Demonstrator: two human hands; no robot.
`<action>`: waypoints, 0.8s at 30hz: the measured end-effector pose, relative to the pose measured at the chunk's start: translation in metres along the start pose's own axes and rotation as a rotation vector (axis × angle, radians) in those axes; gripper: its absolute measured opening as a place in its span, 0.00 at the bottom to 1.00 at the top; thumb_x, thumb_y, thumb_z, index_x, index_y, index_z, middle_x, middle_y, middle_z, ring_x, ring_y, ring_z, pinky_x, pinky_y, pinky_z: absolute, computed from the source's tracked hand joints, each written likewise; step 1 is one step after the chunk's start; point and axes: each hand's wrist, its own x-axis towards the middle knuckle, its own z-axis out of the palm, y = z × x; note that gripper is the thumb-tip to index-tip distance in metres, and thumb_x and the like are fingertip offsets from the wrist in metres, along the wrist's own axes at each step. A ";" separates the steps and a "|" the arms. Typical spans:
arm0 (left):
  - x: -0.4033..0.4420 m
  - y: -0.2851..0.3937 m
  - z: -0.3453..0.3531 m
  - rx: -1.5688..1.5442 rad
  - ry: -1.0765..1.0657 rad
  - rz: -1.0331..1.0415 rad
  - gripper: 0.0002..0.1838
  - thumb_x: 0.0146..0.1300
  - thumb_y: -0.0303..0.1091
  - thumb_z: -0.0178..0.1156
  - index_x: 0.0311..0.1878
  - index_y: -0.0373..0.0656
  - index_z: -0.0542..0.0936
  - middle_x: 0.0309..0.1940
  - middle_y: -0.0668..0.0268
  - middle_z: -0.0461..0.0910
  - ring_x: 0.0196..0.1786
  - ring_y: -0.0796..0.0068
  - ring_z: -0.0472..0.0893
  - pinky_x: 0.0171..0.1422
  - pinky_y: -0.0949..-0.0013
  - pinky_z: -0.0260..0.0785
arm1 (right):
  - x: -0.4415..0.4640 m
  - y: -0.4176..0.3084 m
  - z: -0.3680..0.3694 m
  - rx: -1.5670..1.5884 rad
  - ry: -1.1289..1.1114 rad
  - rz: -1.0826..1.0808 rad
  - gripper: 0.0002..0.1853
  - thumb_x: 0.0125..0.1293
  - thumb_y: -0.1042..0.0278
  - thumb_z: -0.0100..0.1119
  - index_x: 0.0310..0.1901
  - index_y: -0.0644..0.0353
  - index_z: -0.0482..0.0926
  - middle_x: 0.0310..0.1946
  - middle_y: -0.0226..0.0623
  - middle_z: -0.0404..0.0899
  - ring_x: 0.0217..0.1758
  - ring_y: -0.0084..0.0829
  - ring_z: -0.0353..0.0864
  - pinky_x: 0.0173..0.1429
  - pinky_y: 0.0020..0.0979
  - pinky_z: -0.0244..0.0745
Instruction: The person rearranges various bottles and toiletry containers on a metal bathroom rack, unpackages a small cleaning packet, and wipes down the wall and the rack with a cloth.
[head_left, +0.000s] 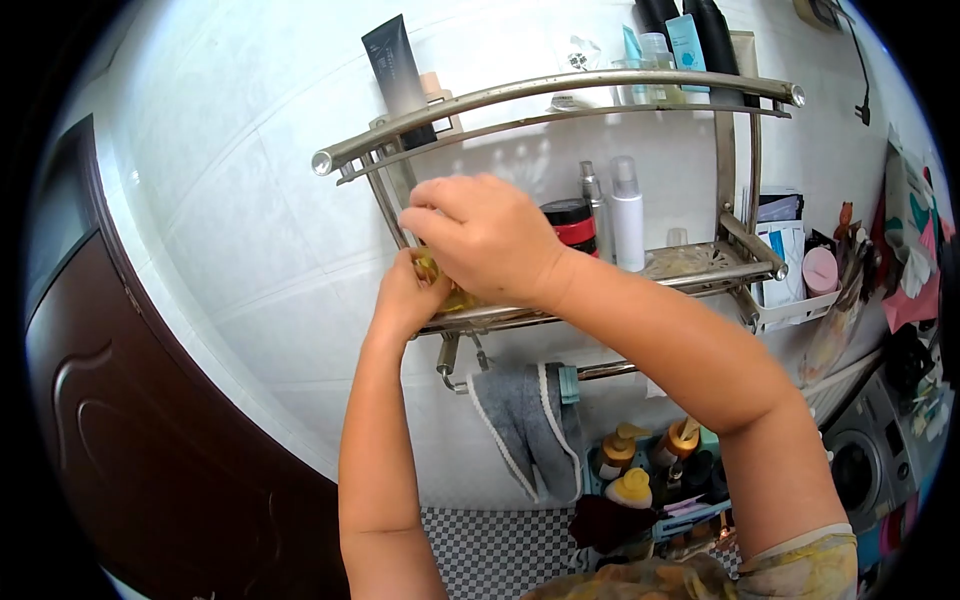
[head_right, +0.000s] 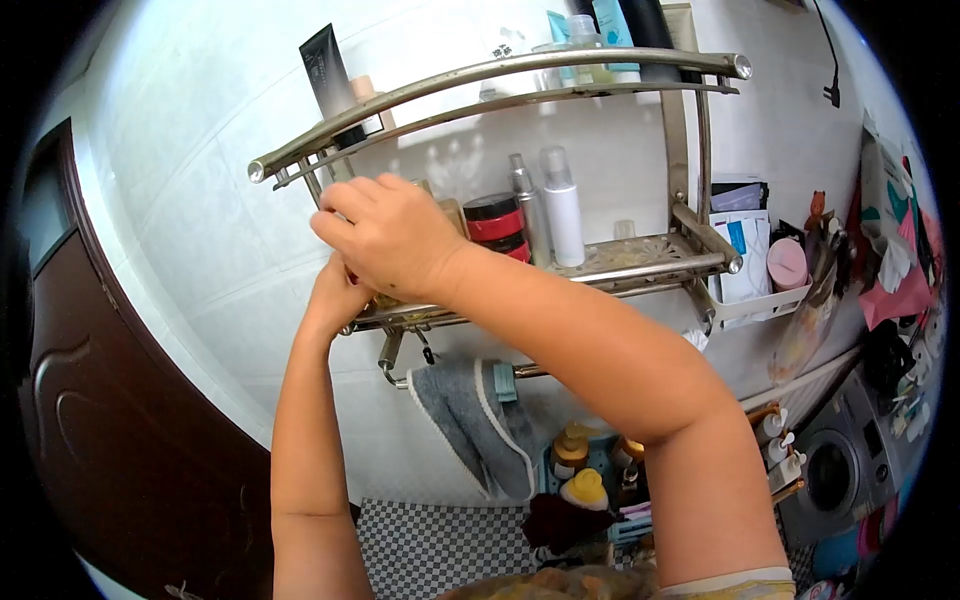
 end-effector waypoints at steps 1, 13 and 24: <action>0.002 -0.003 0.002 -0.073 -0.005 -0.015 0.26 0.52 0.37 0.62 0.50 0.31 0.69 0.33 0.54 0.80 0.36 0.63 0.80 0.41 0.66 0.71 | 0.007 0.002 -0.005 0.004 0.115 -0.046 0.12 0.48 0.73 0.58 0.37 0.57 0.76 0.39 0.35 0.75 0.41 0.37 0.76 0.48 0.36 0.70; -0.015 0.009 -0.006 -0.135 0.101 -0.040 0.25 0.55 0.35 0.59 0.53 0.29 0.68 0.31 0.55 0.79 0.32 0.65 0.81 0.39 0.66 0.72 | 0.133 0.063 -0.027 0.261 -0.178 0.733 0.16 0.53 0.69 0.50 0.43 0.54 0.81 0.48 0.43 0.77 0.49 0.41 0.77 0.54 0.35 0.72; -0.046 -0.008 -0.023 -0.204 0.177 -0.009 0.25 0.56 0.37 0.59 0.54 0.32 0.69 0.40 0.50 0.79 0.42 0.63 0.80 0.44 0.65 0.72 | 0.148 0.092 0.019 0.808 -0.055 1.037 0.12 0.62 0.73 0.52 0.47 0.60 0.79 0.54 0.46 0.70 0.55 0.34 0.68 0.54 0.31 0.73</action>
